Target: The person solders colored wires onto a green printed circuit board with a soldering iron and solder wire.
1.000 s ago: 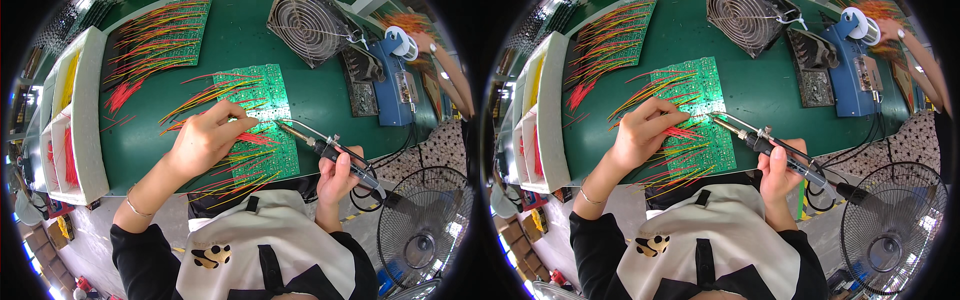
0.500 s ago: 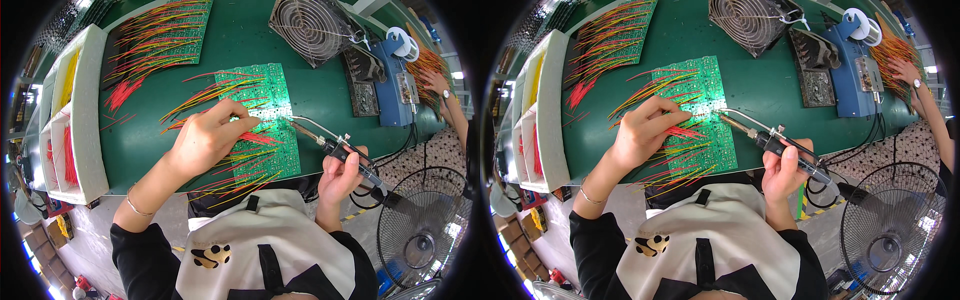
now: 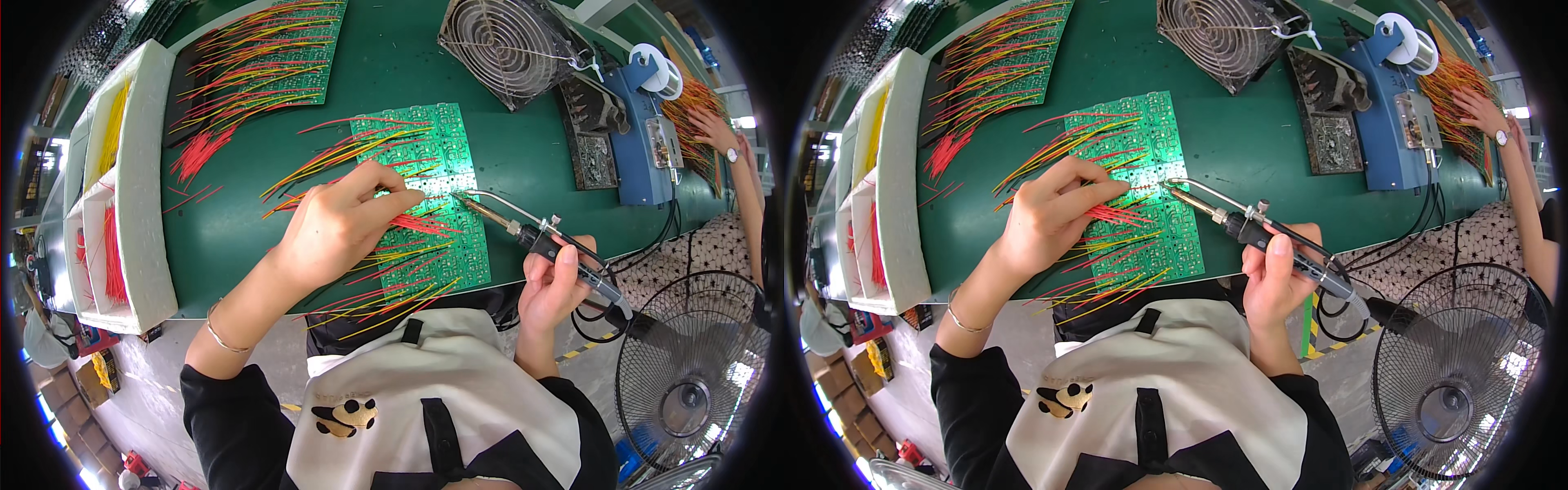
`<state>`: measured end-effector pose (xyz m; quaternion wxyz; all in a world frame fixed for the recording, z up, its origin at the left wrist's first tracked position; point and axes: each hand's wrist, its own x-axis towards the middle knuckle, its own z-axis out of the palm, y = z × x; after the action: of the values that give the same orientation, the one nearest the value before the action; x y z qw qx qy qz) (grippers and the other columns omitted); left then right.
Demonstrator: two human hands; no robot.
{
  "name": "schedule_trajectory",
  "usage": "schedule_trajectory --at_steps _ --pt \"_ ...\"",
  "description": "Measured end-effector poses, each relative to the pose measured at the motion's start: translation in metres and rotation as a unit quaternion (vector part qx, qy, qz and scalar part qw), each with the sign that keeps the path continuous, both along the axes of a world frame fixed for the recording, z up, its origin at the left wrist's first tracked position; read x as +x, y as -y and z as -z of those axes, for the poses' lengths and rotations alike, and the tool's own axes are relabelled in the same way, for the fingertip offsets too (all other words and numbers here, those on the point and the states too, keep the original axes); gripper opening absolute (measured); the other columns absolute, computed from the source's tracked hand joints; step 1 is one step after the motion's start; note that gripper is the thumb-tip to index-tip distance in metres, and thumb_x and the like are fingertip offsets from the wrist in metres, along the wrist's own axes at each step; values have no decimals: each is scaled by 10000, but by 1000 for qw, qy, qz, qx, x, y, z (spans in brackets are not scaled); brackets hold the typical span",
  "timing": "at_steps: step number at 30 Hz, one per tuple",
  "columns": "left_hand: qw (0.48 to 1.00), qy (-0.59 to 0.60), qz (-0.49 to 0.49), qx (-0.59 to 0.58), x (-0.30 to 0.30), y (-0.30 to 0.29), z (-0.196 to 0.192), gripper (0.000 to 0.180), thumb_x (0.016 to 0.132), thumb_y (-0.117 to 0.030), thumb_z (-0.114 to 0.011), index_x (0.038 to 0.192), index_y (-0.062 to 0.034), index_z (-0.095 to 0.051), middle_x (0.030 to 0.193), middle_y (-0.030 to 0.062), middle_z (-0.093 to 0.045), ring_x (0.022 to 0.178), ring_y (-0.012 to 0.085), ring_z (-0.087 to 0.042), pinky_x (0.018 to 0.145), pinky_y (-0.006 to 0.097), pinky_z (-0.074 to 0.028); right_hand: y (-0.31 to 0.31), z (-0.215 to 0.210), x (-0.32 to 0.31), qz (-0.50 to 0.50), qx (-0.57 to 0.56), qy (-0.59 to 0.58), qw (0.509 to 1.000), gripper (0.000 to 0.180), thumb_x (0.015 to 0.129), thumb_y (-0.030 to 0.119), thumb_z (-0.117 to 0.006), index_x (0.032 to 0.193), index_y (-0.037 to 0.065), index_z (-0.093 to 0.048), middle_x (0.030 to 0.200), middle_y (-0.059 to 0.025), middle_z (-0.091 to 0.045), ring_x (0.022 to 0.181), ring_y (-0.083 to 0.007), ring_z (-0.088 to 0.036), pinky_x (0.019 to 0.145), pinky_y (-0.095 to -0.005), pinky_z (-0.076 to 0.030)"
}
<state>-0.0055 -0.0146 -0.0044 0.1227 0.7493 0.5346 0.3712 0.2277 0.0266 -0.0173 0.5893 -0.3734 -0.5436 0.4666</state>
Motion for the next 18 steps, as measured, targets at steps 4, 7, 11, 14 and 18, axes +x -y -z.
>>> schedule_trajectory --at_steps 4,7,11,14,18 --pt "1000 7 -2 -3 1 0 -1 371 584 128 -611 921 -24 -640 840 90 -558 605 169 -555 518 276 -440 1 -1 0 2 -9 4 1000 195 897 192 -427 834 14 -471 520 -2 -387 376 -47 -296 353 -197 -228" --pt "1000 7 -1 -1 0 0 0 376 583 132 -608 924 -22 -639 839 91 -557 609 169 -556 519 276 -440 1 0 1 -1 -14 6 1000 200 896 198 -430 836 12 -472 520 -4 -389 378 -49 -300 353 -198 -231" --pt "1000 7 2 -5 0 1 -1 379 582 135 -605 926 -21 -639 839 92 -556 614 171 -559 520 275 -442 1 1 3 -1 -7 4 1000 205 897 207 -430 836 15 -471 518 -4 -390 377 -52 -299 352 -200 -230" --pt "1000 3 0 -10 -1 0 0 381 583 137 -602 927 -21 -638 839 92 -554 615 172 -560 520 275 -443 0 2 5 -26 -15 -44 999 201 869 206 -518 864 8 -480 516 -29 -446 387 -68 -372 364 -196 -287" --pt "1000 -6 -2 -7 1 1 -1 370 588 135 -596 920 -22 -640 840 87 -551 603 168 -555 513 277 -442 1 2 6 -17 -10 -48 999 204 868 207 -517 863 7 -476 516 -31 -450 381 -69 -365 363 -198 -288"
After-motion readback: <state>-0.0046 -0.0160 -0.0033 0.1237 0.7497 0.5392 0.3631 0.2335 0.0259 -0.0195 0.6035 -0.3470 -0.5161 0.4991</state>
